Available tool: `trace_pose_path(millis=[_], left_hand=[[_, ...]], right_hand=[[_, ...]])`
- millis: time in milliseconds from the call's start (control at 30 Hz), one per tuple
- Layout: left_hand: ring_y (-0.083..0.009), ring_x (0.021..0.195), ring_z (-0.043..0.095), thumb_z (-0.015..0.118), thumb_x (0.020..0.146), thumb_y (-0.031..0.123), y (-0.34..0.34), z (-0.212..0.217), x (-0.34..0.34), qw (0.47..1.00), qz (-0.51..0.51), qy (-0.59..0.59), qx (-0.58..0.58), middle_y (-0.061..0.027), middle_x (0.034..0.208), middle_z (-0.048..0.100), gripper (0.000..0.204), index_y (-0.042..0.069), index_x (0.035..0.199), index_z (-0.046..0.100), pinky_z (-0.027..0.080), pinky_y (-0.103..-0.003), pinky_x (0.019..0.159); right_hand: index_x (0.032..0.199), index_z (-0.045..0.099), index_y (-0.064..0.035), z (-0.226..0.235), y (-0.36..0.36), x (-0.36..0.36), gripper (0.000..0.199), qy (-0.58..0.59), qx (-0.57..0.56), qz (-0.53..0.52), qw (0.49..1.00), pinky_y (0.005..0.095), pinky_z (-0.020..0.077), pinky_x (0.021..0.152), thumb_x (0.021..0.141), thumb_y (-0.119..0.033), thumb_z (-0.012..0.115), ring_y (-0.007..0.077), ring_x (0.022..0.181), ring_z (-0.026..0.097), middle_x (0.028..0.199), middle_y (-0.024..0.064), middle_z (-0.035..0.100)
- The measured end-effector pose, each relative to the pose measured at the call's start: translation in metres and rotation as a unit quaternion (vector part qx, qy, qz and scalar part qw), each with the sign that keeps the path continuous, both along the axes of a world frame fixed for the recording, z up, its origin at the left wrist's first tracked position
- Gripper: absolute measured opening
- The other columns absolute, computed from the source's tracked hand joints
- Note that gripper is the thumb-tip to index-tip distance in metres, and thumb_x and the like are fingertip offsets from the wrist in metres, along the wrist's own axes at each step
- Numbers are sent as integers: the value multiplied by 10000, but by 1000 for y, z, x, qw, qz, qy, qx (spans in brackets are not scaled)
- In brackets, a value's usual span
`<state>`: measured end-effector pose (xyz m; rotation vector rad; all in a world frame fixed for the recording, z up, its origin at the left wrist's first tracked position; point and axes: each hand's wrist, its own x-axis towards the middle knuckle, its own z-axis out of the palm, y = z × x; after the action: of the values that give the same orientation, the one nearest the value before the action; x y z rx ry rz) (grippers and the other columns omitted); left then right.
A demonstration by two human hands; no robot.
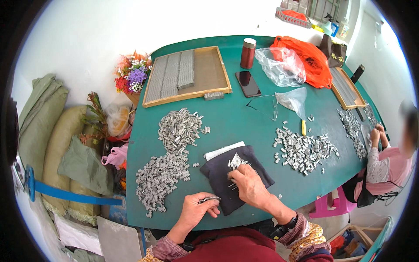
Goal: Manually sorting and arranging small metal hardware components, such as zipper sliders, on a table.
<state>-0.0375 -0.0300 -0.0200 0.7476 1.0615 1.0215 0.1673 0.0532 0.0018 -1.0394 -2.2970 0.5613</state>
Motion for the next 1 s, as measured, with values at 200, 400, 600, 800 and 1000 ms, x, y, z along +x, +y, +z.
trace_pose_path(millis=[200, 400, 600, 800, 1000], left_hand=[[-182, 639, 689, 662, 891, -15, 3, 5, 8, 998, -16, 64, 4, -131, 789, 689, 107, -93, 957, 691, 573, -270, 534], [-169, 619, 684, 655, 884, -35, 4, 6, 12, 994, -22, 102, 14, -134, 759, 692, 105, -97, 961, 692, 565, -263, 527], [-163, 613, 684, 651, 883, -44, 3, 5, 13, 991, -23, 127, 32, -132, 748, 692, 103, -96, 962, 692, 565, -260, 525], [-160, 612, 683, 652, 880, -49, 2, 4, 14, 990, -24, 131, 38, -130, 746, 690, 101, -98, 959, 690, 568, -261, 527], [-156, 613, 682, 657, 878, -49, 1, 0, 13, 990, -24, 133, 41, -122, 747, 690, 89, -88, 947, 697, 564, -260, 521]], right_hand=[[1023, 618, -18, 19, -16, -4, 215, 27, -76, 88, 993, 431, 478, 765, 816, 39, 621, 346, 887, 567, 904, 140, 556], [1026, 594, -3, 16, -20, -3, 231, 18, -73, 105, 992, 435, 481, 774, 801, 34, 635, 352, 884, 579, 905, 151, 568], [1013, 575, -3, 17, -22, -4, 216, 15, -76, 115, 990, 436, 484, 775, 806, 23, 628, 350, 879, 585, 898, 149, 572], [990, 574, -10, 17, -23, -4, 170, 13, -72, 115, 991, 434, 486, 778, 825, 7, 613, 346, 871, 591, 896, 143, 581], [1005, 569, -4, 16, -22, -5, 212, 16, -78, 119, 990, 438, 483, 781, 802, 30, 618, 358, 878, 587, 904, 154, 579]])
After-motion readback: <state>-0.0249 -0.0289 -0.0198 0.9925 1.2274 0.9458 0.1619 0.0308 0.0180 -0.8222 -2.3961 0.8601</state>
